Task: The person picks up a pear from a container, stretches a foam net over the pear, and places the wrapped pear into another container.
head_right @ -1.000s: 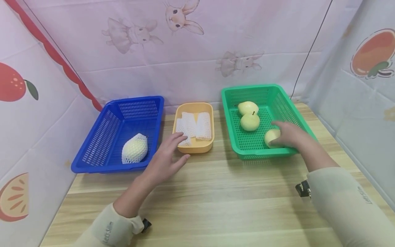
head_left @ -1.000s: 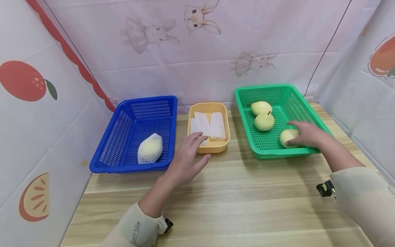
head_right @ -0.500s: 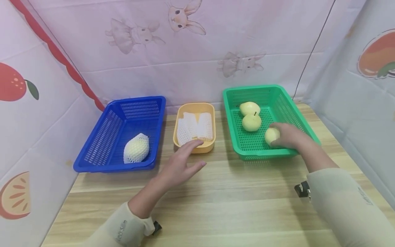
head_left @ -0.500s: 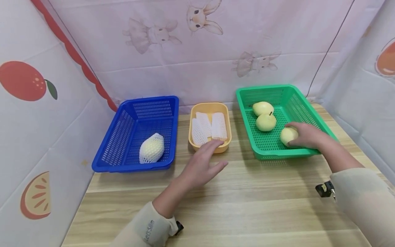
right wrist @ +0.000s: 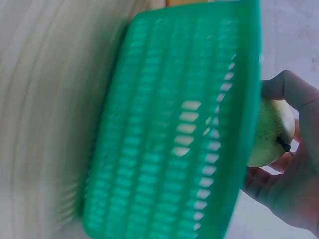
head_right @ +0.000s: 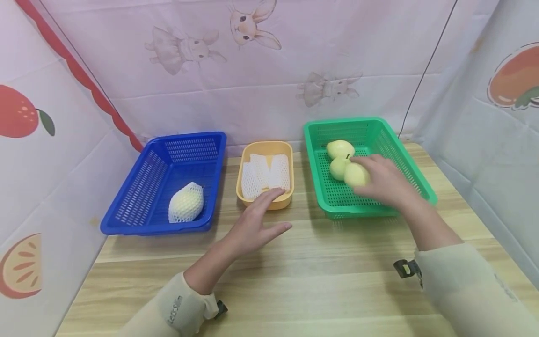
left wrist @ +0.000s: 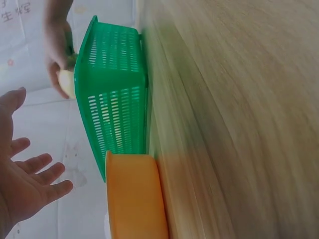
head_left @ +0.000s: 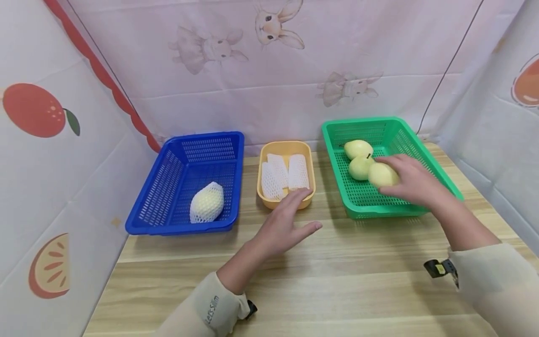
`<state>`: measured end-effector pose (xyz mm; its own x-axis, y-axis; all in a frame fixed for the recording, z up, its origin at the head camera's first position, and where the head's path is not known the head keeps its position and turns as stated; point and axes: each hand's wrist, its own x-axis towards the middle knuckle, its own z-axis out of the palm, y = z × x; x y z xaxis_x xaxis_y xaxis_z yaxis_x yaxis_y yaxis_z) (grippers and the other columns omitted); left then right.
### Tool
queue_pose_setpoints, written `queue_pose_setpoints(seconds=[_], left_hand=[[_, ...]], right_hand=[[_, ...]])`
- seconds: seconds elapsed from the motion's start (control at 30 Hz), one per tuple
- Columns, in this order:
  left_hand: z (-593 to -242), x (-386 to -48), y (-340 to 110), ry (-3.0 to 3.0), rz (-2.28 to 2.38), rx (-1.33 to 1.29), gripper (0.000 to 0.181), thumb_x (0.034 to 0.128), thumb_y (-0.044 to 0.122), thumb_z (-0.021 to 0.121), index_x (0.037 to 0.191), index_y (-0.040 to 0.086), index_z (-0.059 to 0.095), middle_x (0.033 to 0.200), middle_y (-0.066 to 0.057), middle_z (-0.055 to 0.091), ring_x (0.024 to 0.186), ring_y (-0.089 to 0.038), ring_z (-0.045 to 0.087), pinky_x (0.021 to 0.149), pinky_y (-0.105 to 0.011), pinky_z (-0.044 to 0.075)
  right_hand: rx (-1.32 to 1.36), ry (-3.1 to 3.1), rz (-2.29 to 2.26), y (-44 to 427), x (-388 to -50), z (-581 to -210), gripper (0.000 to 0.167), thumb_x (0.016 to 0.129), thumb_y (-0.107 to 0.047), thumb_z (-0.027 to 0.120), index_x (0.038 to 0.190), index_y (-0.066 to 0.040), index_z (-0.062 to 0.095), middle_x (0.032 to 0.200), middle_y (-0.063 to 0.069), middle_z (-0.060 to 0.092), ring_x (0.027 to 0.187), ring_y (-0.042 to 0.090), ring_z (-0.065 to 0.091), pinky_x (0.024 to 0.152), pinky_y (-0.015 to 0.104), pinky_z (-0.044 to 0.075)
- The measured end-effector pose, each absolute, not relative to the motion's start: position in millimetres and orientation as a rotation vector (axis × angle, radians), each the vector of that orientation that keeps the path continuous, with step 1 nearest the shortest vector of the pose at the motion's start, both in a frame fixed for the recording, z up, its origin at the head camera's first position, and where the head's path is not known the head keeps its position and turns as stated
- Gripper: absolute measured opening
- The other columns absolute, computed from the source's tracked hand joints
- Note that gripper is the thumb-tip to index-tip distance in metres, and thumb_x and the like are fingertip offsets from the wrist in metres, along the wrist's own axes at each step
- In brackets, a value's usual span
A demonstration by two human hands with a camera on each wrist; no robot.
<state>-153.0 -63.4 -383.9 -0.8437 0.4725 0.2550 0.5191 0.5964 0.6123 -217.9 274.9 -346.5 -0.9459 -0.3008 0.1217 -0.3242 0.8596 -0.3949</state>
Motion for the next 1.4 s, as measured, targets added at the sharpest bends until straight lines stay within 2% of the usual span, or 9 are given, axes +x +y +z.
queue_pose_setpoints(seconds=[0.33, 0.5, 0.63, 0.87, 1.07, 1.4], left_hand=[[-383.7, -156.4, -68.0, -2.737, -1.192, -0.771, 0.075, 0.0885, 0.050, 0.069, 0.151, 0.032, 0.033, 0.156, 0.002, 0.037, 0.144, -0.012, 0.032, 0.116, -0.039, 0.034], [-382.5, -156.9, -68.3, -2.724, -1.232, -0.740, 0.076, 0.0876, 0.052, 0.068, 0.152, 0.032, 0.032, 0.155, 0.007, 0.036, 0.144, -0.009, 0.032, 0.116, -0.038, 0.033], [-382.1, -157.9, -68.0, -2.699, -1.265, -0.725, 0.079, 0.0871, 0.054, 0.068, 0.152, 0.032, 0.030, 0.154, 0.008, 0.036, 0.143, -0.009, 0.033, 0.115, -0.040, 0.034], [-381.8, -160.0, -67.0, -2.668, -1.425, -0.670, 0.080, 0.0849, 0.059, 0.067, 0.151, 0.039, 0.028, 0.154, 0.012, 0.034, 0.138, -0.015, 0.040, 0.108, -0.040, 0.044], [-380.0, -160.5, -66.1, -2.627, -1.529, -0.648, 0.080, 0.0846, 0.054, 0.071, 0.151, 0.039, 0.029, 0.154, 0.012, 0.035, 0.137, -0.018, 0.042, 0.105, -0.038, 0.046], [-381.7, -160.9, -66.9, -2.566, -1.703, -0.616, 0.079, 0.0860, 0.046, 0.073, 0.152, 0.035, 0.030, 0.154, 0.010, 0.035, 0.136, -0.019, 0.045, 0.099, -0.035, 0.051]], right_hand=[[0.595, -2.825, 0.733, 236.3, -198.8, -328.6, 0.070, 0.073, -0.019, 0.080, 0.138, -0.016, 0.054, 0.136, 0.018, 0.048, 0.114, 0.039, 0.042, 0.075, 0.055, 0.044], [0.617, -2.759, 0.756, 223.2, -192.7, -327.1, 0.069, 0.072, -0.016, 0.081, 0.136, -0.018, 0.056, 0.134, 0.015, 0.049, 0.111, 0.036, 0.044, 0.073, 0.053, 0.046], [0.682, -2.685, 0.800, 214.3, -190.7, -331.7, 0.069, 0.071, -0.014, 0.082, 0.135, -0.017, 0.057, 0.134, 0.013, 0.050, 0.115, 0.036, 0.045, 0.073, 0.053, 0.048], [0.815, -2.571, 0.857, 197.4, -186.5, -340.5, 0.071, 0.068, -0.012, 0.084, 0.134, -0.016, 0.057, 0.135, 0.012, 0.052, 0.119, 0.034, 0.047, 0.081, 0.057, 0.049], [0.903, -2.579, 0.908, 178.9, -179.5, -346.6, 0.071, 0.070, -0.016, 0.082, 0.136, -0.016, 0.056, 0.137, 0.011, 0.051, 0.120, 0.032, 0.048, 0.082, 0.056, 0.053], [0.952, -2.616, 0.947, 154.1, -170.1, -354.8, 0.070, 0.072, -0.022, 0.082, 0.136, -0.020, 0.056, 0.140, 0.004, 0.048, 0.122, 0.026, 0.046, 0.079, 0.043, 0.052]])
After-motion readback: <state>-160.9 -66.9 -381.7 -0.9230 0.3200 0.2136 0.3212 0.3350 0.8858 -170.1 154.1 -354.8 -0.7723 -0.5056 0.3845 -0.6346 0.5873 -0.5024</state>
